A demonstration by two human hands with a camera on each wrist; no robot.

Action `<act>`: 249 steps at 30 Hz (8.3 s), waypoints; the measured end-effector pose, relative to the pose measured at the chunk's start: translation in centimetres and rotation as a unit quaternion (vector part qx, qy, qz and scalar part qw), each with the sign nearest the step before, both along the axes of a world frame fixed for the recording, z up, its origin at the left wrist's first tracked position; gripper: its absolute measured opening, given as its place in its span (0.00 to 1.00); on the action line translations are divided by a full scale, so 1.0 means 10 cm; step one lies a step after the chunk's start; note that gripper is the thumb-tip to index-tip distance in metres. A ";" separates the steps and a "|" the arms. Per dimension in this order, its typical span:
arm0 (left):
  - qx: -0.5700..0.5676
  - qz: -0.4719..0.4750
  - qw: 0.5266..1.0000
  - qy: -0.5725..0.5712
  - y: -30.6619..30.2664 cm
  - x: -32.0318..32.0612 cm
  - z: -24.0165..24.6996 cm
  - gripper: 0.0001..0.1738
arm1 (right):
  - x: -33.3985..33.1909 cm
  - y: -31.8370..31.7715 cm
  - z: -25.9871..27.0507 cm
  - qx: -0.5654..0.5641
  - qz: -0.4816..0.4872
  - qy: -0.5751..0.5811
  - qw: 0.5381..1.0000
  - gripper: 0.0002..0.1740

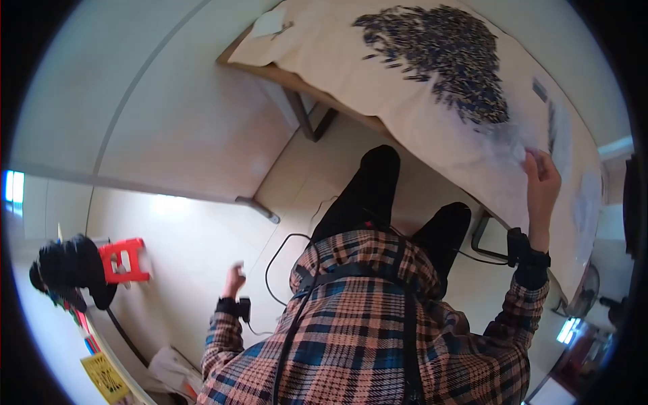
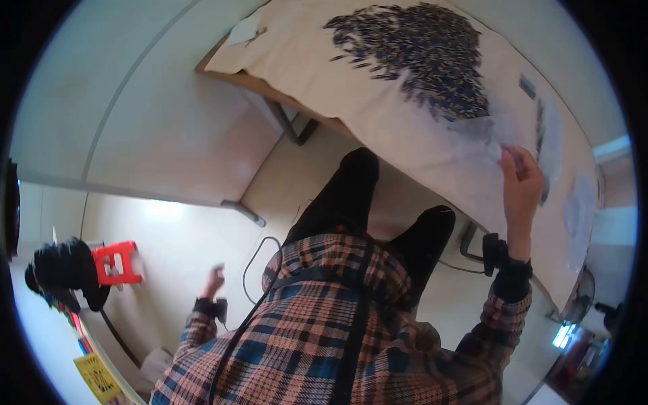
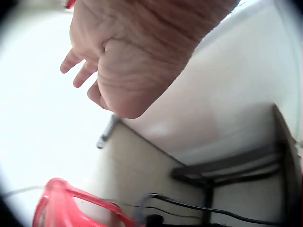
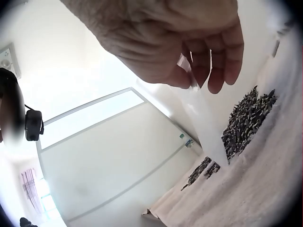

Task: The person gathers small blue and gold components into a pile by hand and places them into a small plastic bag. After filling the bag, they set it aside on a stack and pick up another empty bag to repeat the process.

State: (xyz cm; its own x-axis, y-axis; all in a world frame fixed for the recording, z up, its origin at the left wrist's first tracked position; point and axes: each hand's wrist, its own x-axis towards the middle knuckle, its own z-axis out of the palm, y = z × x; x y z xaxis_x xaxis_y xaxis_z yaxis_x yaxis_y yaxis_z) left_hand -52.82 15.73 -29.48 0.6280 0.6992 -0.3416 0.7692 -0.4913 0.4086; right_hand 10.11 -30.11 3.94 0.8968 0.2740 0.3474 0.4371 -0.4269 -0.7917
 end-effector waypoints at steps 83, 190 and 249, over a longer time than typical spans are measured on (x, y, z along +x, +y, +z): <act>-0.605 0.061 0.740 0.288 -1.21 3.97 1.71 0.24 | -0.21 -0.01 -0.43 -0.117 -0.133 -0.016 0.984 0.10; -0.037 -0.519 0.815 -0.256 -2.07 6.05 3.93 0.09 | -0.20 0.81 0.15 -0.210 0.198 0.002 0.957 0.15; -0.249 -0.273 0.899 -0.233 -1.21 5.99 3.01 0.08 | -0.51 0.66 -0.46 -0.029 0.135 -0.007 0.990 0.09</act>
State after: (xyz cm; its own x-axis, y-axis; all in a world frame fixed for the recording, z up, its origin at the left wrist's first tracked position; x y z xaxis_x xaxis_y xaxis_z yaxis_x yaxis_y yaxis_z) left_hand 7.06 3.60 0.58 0.9876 0.0754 -0.1377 0.1566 -0.4101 0.8985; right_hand 4.96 -23.48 -0.67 0.7842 0.5221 0.3353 0.5512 -0.3379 -0.7629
